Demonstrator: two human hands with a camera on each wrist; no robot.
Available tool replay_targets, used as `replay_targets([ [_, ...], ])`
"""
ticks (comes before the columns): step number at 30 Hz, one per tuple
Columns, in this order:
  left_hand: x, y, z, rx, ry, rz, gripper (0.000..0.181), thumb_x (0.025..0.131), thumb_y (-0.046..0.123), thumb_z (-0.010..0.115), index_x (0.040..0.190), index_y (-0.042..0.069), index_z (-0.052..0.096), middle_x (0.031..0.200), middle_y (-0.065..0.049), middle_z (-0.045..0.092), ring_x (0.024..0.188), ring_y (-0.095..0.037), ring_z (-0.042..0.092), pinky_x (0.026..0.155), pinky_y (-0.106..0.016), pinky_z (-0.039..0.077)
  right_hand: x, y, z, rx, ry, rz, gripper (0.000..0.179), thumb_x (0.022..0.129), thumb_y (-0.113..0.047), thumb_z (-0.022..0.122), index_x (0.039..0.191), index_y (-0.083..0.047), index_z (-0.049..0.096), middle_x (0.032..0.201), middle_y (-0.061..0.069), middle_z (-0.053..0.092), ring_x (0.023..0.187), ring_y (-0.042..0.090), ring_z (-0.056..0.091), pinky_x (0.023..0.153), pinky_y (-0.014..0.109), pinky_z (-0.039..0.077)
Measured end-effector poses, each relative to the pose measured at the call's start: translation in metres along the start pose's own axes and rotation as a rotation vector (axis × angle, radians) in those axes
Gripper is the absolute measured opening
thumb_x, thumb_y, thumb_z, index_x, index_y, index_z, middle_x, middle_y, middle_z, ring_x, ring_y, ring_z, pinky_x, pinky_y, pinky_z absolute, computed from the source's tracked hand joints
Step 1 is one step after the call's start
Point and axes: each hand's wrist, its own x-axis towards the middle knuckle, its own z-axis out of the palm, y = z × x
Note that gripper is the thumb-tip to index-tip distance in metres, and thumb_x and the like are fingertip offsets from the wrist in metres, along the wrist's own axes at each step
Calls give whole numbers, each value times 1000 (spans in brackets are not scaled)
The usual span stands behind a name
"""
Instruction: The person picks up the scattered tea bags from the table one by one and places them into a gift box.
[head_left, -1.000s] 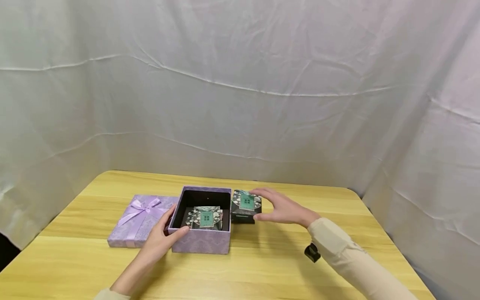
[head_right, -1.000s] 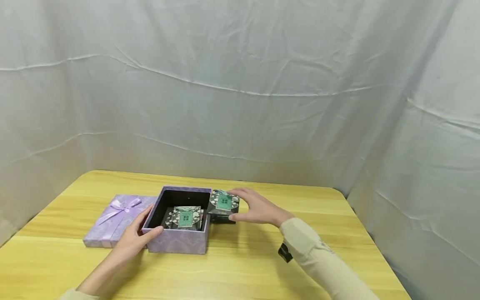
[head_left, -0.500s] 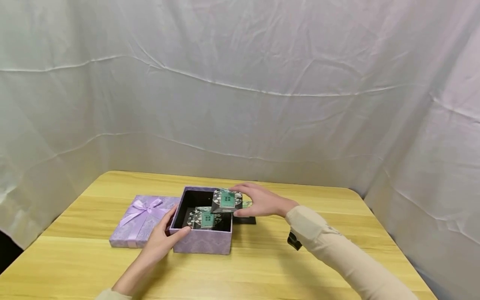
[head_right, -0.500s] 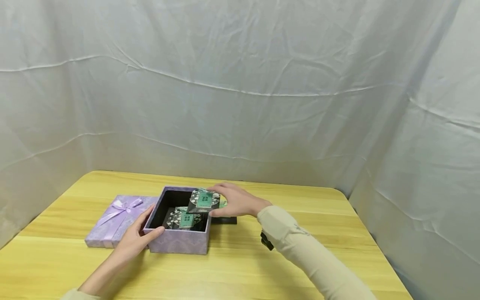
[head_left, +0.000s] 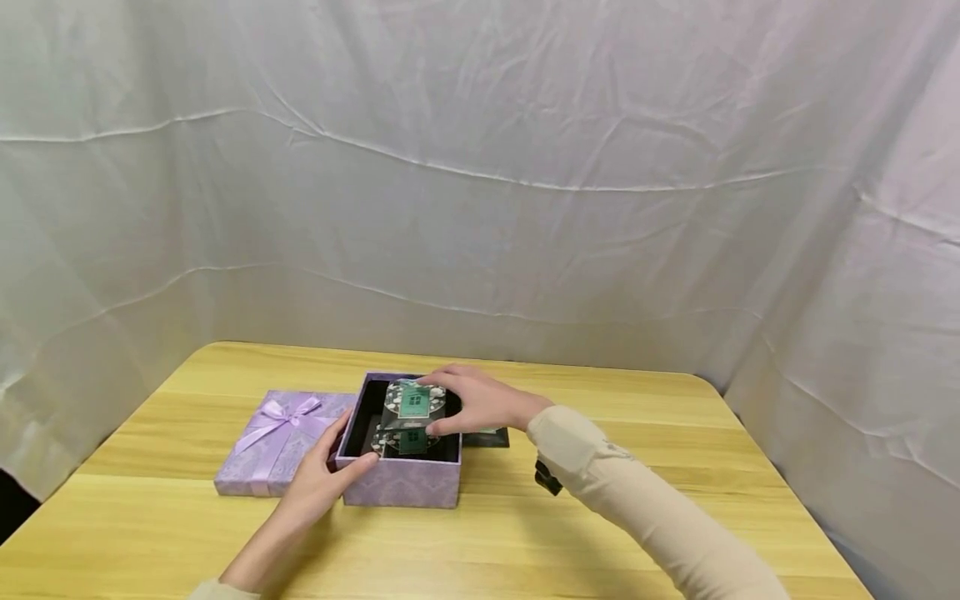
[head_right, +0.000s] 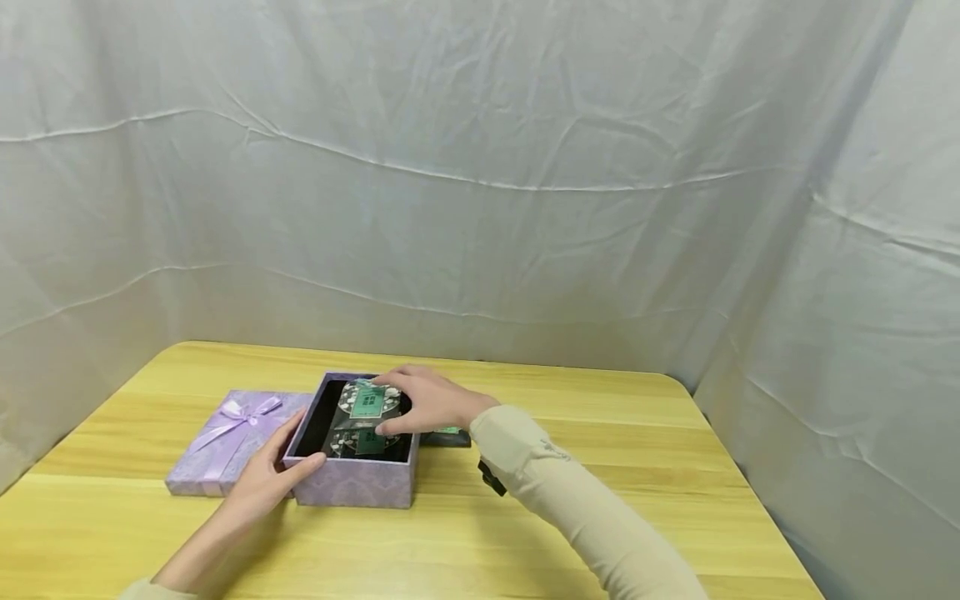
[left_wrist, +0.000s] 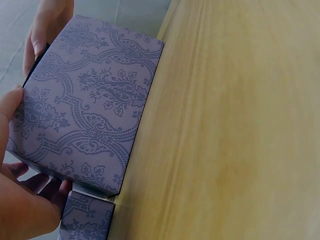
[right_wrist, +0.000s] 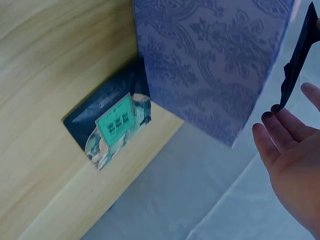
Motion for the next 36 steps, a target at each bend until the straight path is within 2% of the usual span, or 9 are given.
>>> replay_targets([
  [6,2,-1,2,-8,-7,16,78,90,15,69,153,6,24,147,-25,36,113,-34,50,83,-22,47,5,-6,6,12,-47,15,69,88,-48,64,148,-24,40,149,5,37,136,25,34,106,48,33],
  [16,3,-1,4,-13,-11,15,78,90,16,69,153,5,24,148,-24,34,116,-34,48,85,-21,45,9,-3,8,19,-73,22,68,88,-46,65,148,-24,41,150,5,37,137,24,32,107,46,33],
  [22,4,-2,5,-10,-7,10,78,89,16,69,153,5,25,148,-24,35,116,-36,48,85,-21,45,8,-1,9,14,-87,27,73,87,-47,66,149,-21,38,151,6,35,138,25,29,108,46,31],
  [36,3,0,5,-13,-10,-4,78,90,18,69,153,7,24,149,-23,34,118,-35,47,87,-21,44,6,1,18,-14,-53,27,75,87,-47,68,150,-19,38,151,7,35,138,25,30,108,47,31],
])
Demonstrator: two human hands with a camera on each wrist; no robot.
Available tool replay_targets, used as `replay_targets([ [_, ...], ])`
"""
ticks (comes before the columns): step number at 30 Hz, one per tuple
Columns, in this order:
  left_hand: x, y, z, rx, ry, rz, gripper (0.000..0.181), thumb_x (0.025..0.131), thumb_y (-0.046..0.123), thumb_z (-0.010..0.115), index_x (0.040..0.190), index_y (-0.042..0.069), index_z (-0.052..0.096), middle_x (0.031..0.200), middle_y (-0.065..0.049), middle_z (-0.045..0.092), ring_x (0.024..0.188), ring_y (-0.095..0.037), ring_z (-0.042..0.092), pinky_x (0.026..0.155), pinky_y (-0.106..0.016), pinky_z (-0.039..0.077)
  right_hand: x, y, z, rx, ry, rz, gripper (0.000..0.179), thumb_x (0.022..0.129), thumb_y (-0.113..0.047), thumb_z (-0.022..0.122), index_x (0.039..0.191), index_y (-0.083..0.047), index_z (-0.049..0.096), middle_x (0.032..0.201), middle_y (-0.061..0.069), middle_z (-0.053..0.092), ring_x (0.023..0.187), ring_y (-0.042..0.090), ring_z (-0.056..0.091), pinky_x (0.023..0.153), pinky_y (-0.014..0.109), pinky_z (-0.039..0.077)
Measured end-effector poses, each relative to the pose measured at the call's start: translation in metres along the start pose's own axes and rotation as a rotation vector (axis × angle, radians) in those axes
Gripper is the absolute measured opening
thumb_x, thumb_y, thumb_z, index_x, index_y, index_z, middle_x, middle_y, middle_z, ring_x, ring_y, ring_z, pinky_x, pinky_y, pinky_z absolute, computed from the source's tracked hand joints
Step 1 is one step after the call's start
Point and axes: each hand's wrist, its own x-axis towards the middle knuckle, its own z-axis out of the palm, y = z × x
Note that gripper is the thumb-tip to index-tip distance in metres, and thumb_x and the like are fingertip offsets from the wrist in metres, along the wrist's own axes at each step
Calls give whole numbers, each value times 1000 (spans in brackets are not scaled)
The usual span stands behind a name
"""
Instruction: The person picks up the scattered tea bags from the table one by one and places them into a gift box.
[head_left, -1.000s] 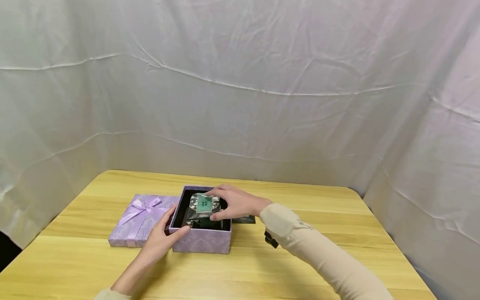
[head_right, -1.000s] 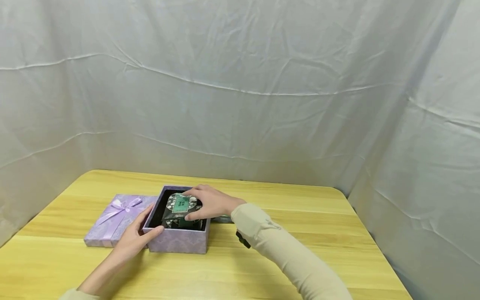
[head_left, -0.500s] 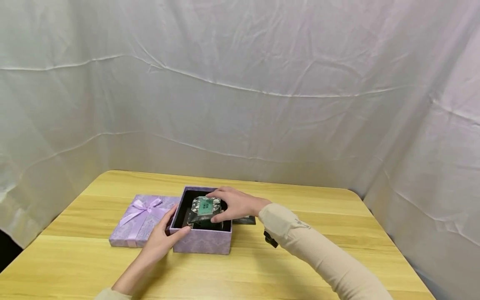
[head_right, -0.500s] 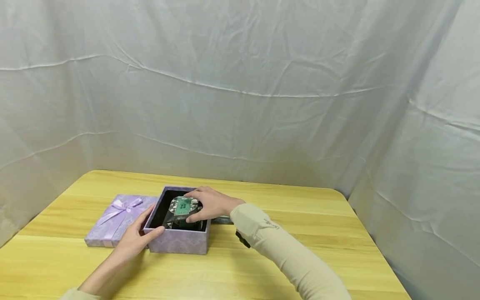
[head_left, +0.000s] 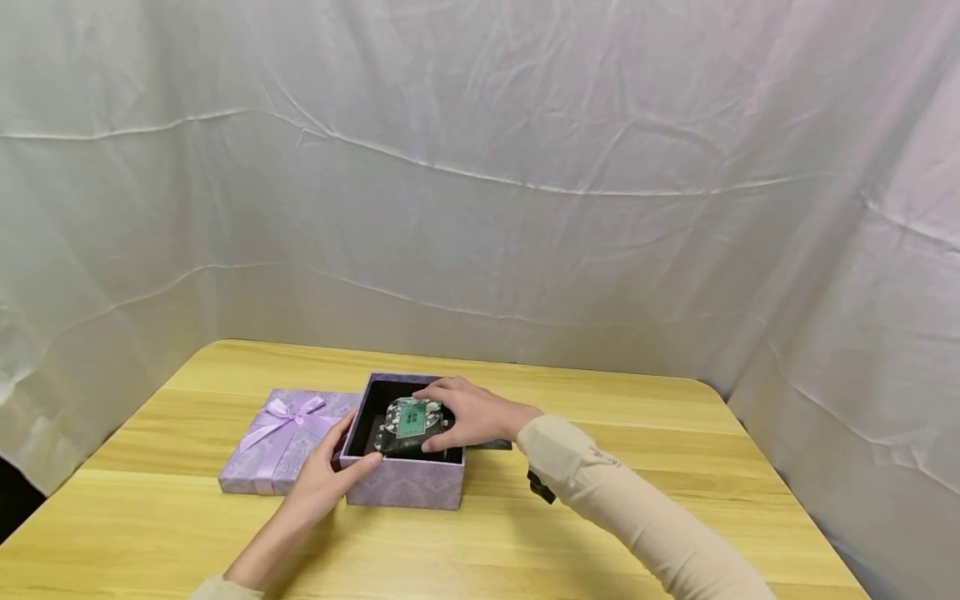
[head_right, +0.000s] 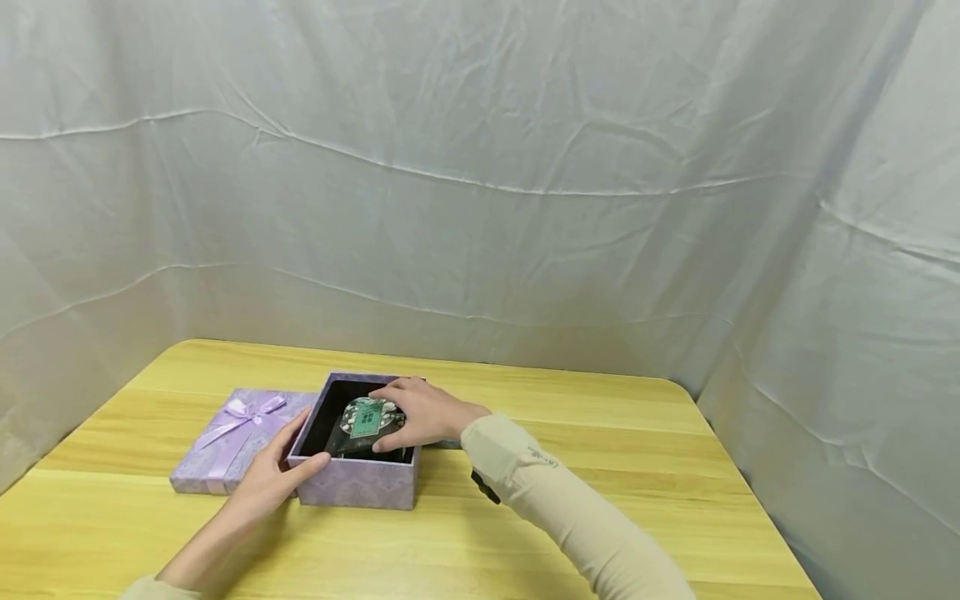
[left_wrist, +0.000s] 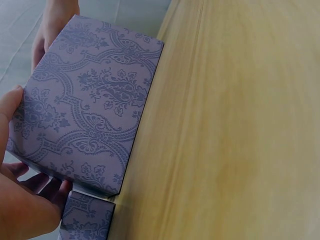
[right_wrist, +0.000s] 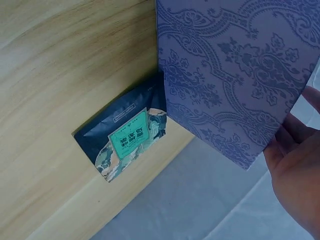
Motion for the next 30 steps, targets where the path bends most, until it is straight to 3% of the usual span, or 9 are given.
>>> replay_targets([
  [7,0,-1,0,16,5,2,79,89,18,69,153,6,24,147,-25,35,115,-35,50,84,-23,46,1,2,3,11,31,2,69,90,-42,66,149,-17,38,154,8,29,140,26,26,109,46,29],
  [16,-1,1,0,15,18,4,80,88,17,70,153,7,25,148,-24,35,114,-34,49,85,-23,46,-1,15,-2,62,217,-43,54,95,-27,62,144,-9,45,146,10,42,134,26,38,108,43,32],
  [25,0,-1,0,4,16,5,80,88,15,71,153,6,25,146,-25,36,113,-37,50,83,-22,47,-12,42,-5,175,342,51,51,96,-26,61,142,-10,47,141,8,48,130,26,43,106,45,34],
  [30,0,-1,-1,14,20,11,80,88,16,70,153,6,25,147,-25,35,114,-35,50,84,-22,46,-16,56,0,214,366,91,50,95,-23,62,141,-9,49,138,9,51,128,28,44,104,47,36],
])
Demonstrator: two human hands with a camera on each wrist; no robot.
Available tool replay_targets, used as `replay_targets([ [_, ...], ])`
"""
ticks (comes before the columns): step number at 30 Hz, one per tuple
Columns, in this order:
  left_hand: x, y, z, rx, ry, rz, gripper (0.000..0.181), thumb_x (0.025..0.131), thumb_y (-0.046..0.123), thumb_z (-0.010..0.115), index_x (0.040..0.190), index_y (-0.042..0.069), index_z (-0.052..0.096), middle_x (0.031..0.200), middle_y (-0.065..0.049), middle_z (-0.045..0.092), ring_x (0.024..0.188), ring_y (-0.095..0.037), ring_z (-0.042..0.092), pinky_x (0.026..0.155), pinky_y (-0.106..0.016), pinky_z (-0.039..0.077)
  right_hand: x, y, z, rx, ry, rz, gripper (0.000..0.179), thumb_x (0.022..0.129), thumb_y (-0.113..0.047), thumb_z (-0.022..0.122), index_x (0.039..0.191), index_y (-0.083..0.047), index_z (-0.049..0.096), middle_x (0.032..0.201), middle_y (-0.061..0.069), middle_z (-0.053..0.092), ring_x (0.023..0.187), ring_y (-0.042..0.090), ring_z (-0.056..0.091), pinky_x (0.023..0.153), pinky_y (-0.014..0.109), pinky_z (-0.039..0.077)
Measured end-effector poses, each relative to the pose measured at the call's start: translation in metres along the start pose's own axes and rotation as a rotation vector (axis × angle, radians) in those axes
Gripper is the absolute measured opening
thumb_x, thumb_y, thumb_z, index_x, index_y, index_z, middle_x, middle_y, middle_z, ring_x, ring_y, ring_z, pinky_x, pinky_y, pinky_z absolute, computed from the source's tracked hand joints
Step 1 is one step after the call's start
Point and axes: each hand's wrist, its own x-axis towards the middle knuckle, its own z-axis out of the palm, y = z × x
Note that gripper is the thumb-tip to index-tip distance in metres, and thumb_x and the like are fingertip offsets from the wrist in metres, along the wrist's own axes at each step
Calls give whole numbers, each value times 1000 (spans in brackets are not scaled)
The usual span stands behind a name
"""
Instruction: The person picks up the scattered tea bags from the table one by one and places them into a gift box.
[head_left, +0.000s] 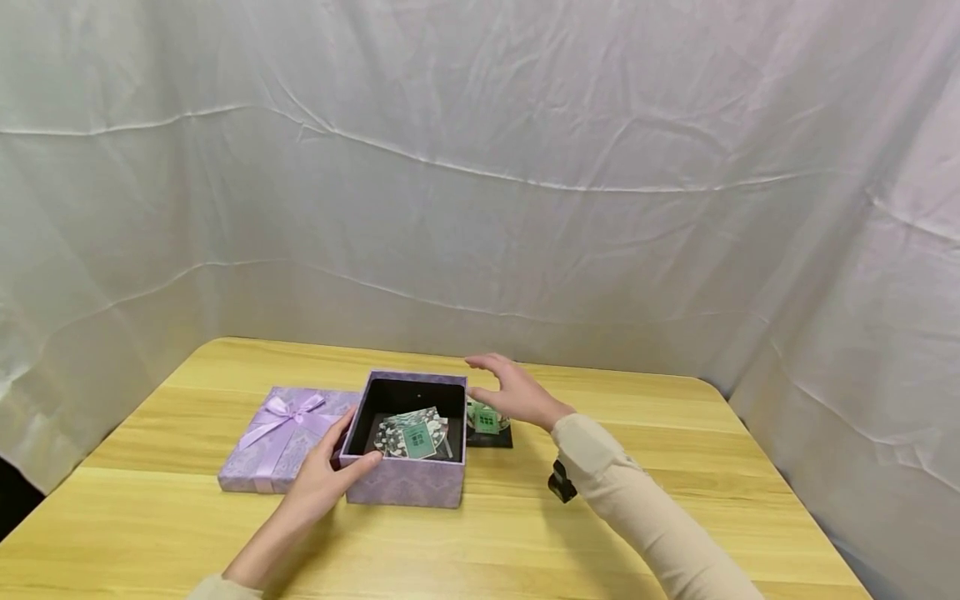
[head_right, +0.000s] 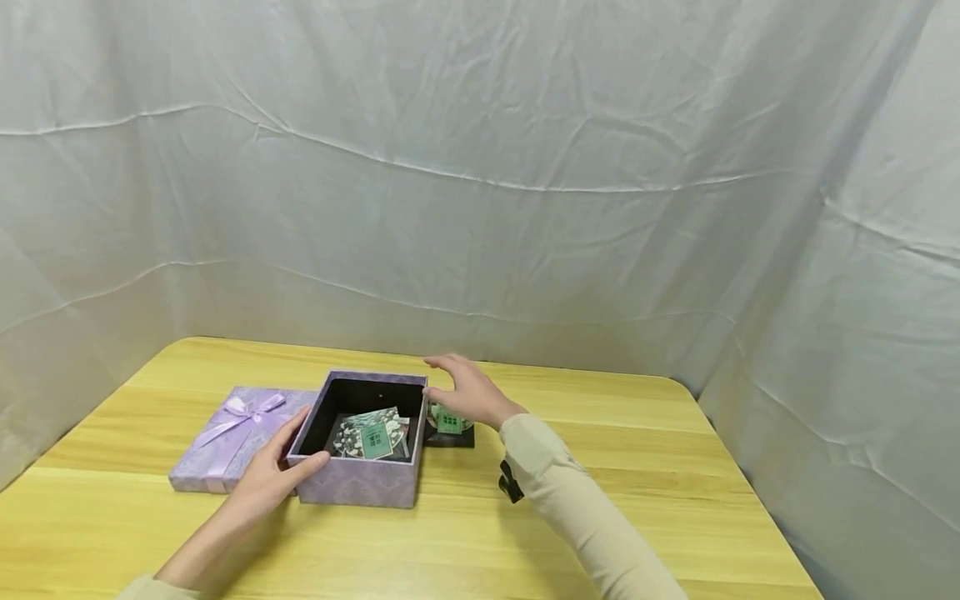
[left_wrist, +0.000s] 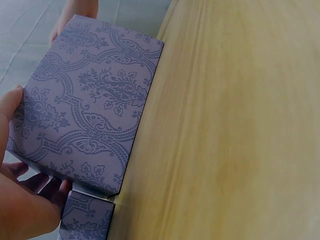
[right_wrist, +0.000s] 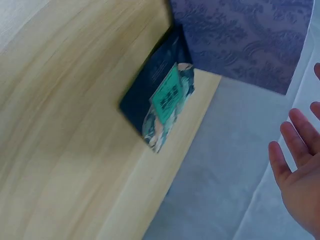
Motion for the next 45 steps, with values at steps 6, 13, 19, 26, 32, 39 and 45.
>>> replay_targets([
  [6,-1,-2,-1,2,-7,-9,80,89,17,70,153,7,24,148,-25,34,115,-37,49,84,-23,46,-4,16,3,36,-35,56,54,93,-19,65,142,-7,47,132,13,56,124,30,47,100,50,39],
  [13,0,-1,0,0,-7,-13,80,88,19,70,153,9,25,146,-24,36,114,-35,50,84,-24,47,-9,40,12,77,-87,109,64,83,-12,75,141,-6,48,133,13,55,127,32,45,102,51,36],
  [19,0,0,-2,-2,-10,-19,80,89,19,70,154,9,24,148,-23,35,115,-34,49,84,-23,46,-13,56,26,135,-165,166,82,77,-14,82,146,-5,40,146,13,42,134,35,35,107,53,30],
  [26,0,0,-2,8,-4,-20,80,89,19,71,154,9,25,148,-23,35,116,-34,48,86,-23,45,-14,69,39,141,-210,144,97,71,-11,86,151,-5,31,152,16,33,137,36,30,109,52,25],
  [32,0,-1,1,2,-5,-18,80,88,19,71,153,9,25,148,-23,35,117,-36,48,86,-23,45,-14,77,43,129,-199,154,97,70,-9,87,150,-4,32,152,17,32,137,37,30,110,52,24],
  [39,1,-2,2,-8,-11,-11,80,88,17,70,153,7,24,147,-25,35,115,-37,50,85,-23,46,-19,77,38,122,-200,183,96,69,-11,88,148,-1,34,149,20,35,135,39,32,109,53,26],
  [45,-1,-1,0,-6,-3,-13,80,88,18,70,153,7,24,148,-25,35,115,-36,50,85,-24,46,-20,75,36,59,-216,166,88,74,-18,85,145,1,39,146,20,40,133,38,36,108,51,29],
])
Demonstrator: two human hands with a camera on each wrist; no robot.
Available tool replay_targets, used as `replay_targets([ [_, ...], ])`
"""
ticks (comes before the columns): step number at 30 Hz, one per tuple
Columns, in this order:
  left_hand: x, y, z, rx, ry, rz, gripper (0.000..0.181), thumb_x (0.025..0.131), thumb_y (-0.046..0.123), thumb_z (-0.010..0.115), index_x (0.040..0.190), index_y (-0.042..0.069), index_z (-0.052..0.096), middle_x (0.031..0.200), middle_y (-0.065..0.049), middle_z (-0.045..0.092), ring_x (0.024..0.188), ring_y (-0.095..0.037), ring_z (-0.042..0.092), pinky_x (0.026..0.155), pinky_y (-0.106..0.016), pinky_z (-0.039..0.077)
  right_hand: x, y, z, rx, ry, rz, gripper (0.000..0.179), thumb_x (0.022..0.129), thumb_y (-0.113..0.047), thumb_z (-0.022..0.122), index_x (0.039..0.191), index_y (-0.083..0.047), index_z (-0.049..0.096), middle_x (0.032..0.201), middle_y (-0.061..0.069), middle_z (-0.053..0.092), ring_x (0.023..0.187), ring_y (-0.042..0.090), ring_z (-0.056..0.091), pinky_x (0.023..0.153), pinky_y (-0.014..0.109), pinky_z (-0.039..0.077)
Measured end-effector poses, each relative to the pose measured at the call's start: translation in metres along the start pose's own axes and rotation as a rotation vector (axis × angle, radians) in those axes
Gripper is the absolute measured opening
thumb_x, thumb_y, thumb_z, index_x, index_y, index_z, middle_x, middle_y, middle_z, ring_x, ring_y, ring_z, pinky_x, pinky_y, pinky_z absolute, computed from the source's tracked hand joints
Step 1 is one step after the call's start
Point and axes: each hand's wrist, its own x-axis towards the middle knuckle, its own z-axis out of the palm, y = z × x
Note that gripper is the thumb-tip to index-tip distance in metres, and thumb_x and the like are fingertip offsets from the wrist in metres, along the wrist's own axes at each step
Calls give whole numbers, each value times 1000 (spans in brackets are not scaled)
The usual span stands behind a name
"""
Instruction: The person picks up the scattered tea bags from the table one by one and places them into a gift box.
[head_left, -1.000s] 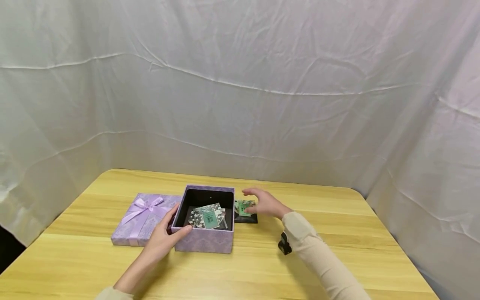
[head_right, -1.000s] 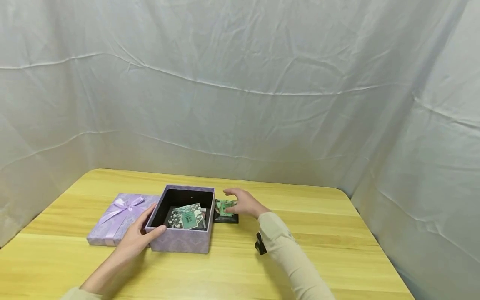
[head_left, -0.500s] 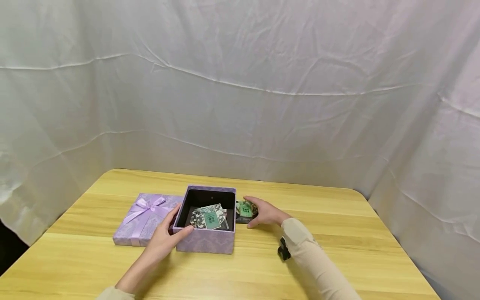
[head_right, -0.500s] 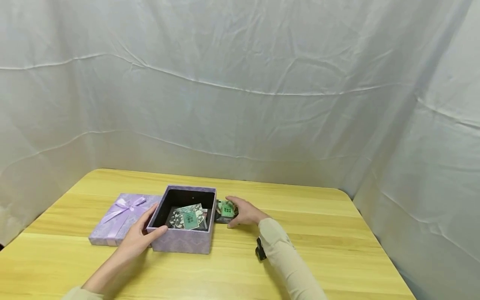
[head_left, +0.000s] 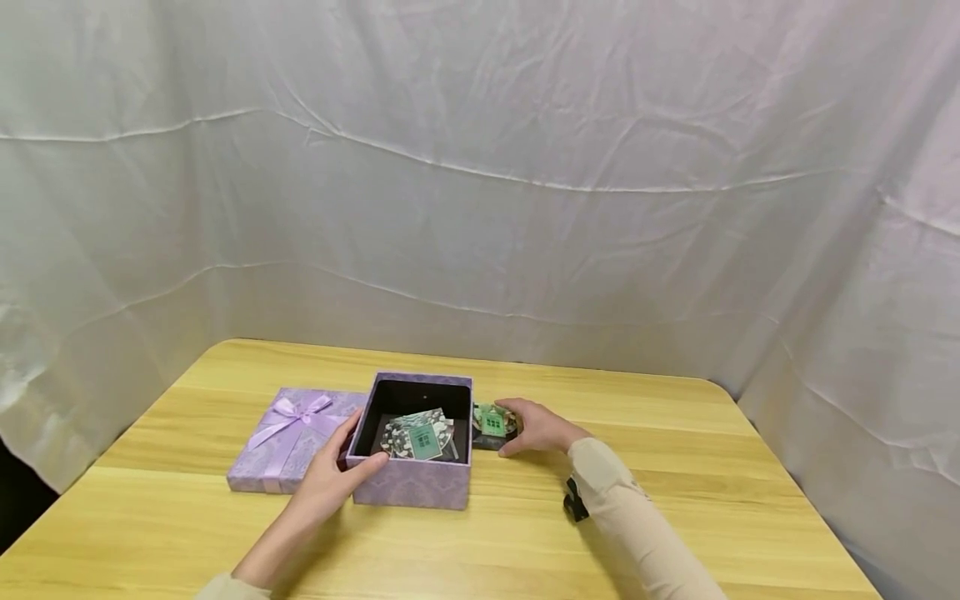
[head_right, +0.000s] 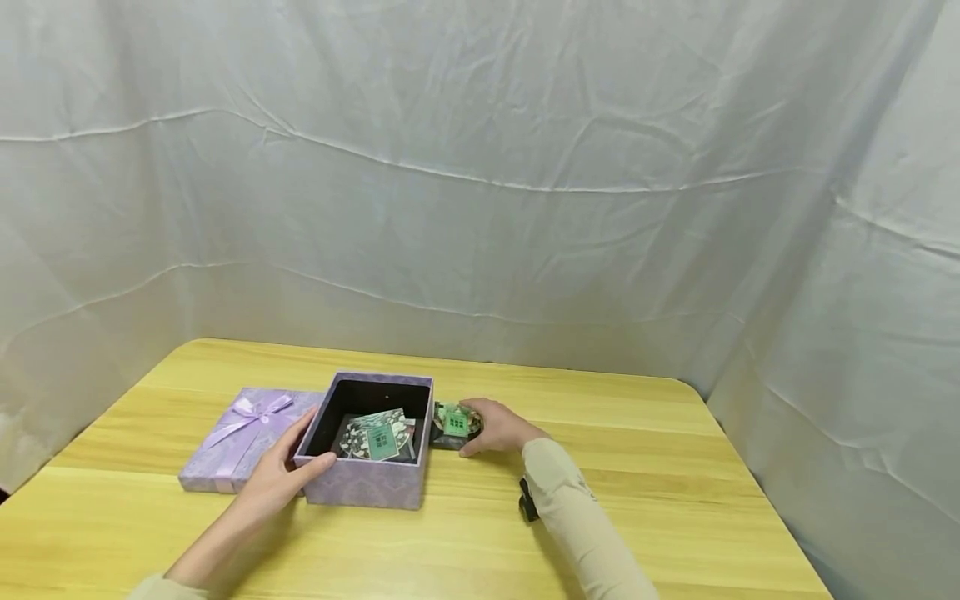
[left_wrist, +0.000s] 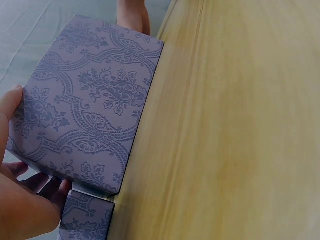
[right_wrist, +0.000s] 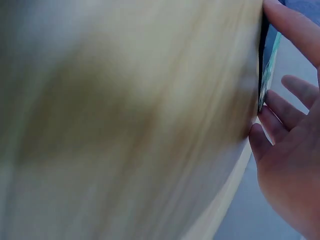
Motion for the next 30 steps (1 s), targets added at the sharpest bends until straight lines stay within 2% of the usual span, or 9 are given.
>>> replay_targets([
  [7,-1,-3,1,-9,5,12,79,88,16,70,153,6,25,148,-25,34,116,-36,49,85,-22,46,-2,1,2,-77,6,-43,85,74,-20,85,144,2,40,144,21,43,131,38,38,107,51,30],
  [10,-2,-4,1,-17,7,12,79,88,15,70,152,5,26,147,-26,36,114,-37,50,84,-23,47,-4,1,4,-108,11,-46,85,75,-23,84,144,-1,41,143,23,41,131,40,35,106,54,30],
  [14,-2,-4,2,-19,10,10,79,88,15,70,152,6,26,146,-25,37,113,-36,50,84,-23,47,-8,0,4,-101,25,-23,84,76,-26,81,146,-5,41,144,24,36,132,40,30,104,58,30],
  [19,-2,-3,1,-12,12,9,79,88,16,71,153,7,27,147,-24,37,114,-36,50,84,-24,47,-13,0,1,-79,59,-12,84,77,-28,79,147,-8,39,145,24,35,131,39,32,102,61,31],
  [26,0,-4,2,-8,4,16,79,88,17,70,153,8,27,147,-24,36,114,-35,50,85,-24,46,-26,-2,-8,-59,145,-34,81,79,-33,75,147,-7,40,144,24,37,130,40,34,101,64,30],
  [30,1,-4,1,-16,7,17,78,88,16,70,153,8,27,147,-24,37,114,-36,50,84,-24,47,-32,-5,-13,-50,166,-56,82,79,-37,75,147,-9,40,144,23,38,130,39,35,100,64,31],
])
